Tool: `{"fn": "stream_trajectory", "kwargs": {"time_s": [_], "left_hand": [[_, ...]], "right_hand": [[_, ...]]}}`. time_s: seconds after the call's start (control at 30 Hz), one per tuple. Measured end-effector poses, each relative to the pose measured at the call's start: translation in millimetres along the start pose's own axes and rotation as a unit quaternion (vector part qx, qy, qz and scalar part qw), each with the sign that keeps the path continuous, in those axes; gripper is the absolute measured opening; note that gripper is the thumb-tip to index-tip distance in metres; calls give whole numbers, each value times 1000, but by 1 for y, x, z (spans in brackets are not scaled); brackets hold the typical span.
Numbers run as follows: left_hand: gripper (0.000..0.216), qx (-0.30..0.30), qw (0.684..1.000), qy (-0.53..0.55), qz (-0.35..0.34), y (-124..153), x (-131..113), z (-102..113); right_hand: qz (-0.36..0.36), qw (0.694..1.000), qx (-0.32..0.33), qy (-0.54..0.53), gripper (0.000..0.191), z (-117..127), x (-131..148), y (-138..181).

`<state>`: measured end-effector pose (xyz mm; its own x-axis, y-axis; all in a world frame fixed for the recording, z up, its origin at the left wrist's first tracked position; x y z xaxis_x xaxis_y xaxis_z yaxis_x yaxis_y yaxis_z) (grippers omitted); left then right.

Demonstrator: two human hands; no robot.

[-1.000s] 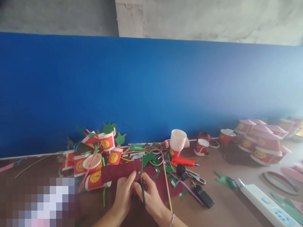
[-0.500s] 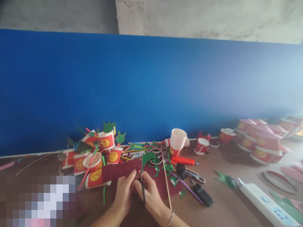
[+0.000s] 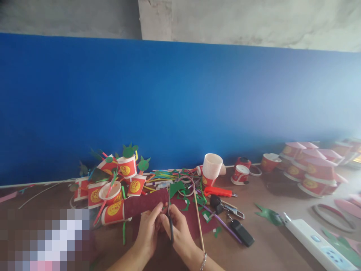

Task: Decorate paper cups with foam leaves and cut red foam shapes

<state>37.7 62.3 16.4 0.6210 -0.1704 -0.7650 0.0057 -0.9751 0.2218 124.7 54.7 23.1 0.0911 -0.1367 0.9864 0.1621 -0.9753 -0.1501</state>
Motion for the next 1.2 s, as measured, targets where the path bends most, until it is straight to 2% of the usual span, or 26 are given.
{"fn": "stream_trajectory", "kwargs": {"time_s": [0.27,0.73,0.97,1.2], "left_hand": [[26,4,999,37,14,4,-2,-3],[31,-15,1000,20,19,2,-4,-2],[46,-20,999,-32,7,-5,-1,4],[54,-30,995,-89,-23,-5,-9,4]], "right_hand": [[11,1000,-21,6,32,3,-7,0],[22,999,-27,26,28,5,-9,-1],[5,999,-18,29,31,6,-9,-1],[-8,999,-14,32,32,3,-3,-1]]}}
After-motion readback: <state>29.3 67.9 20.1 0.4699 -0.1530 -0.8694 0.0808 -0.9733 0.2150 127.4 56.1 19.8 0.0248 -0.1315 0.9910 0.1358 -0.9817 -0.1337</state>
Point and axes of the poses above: each hand's wrist, its own y-axis away from the middle knuckle, its own z-axis out of the back of the hand, x = y × z, the point moved 5 cm from there along -y, towards the middle knuckle, and after that the axes turned 2 degrees about y, right-handed, at the moved point
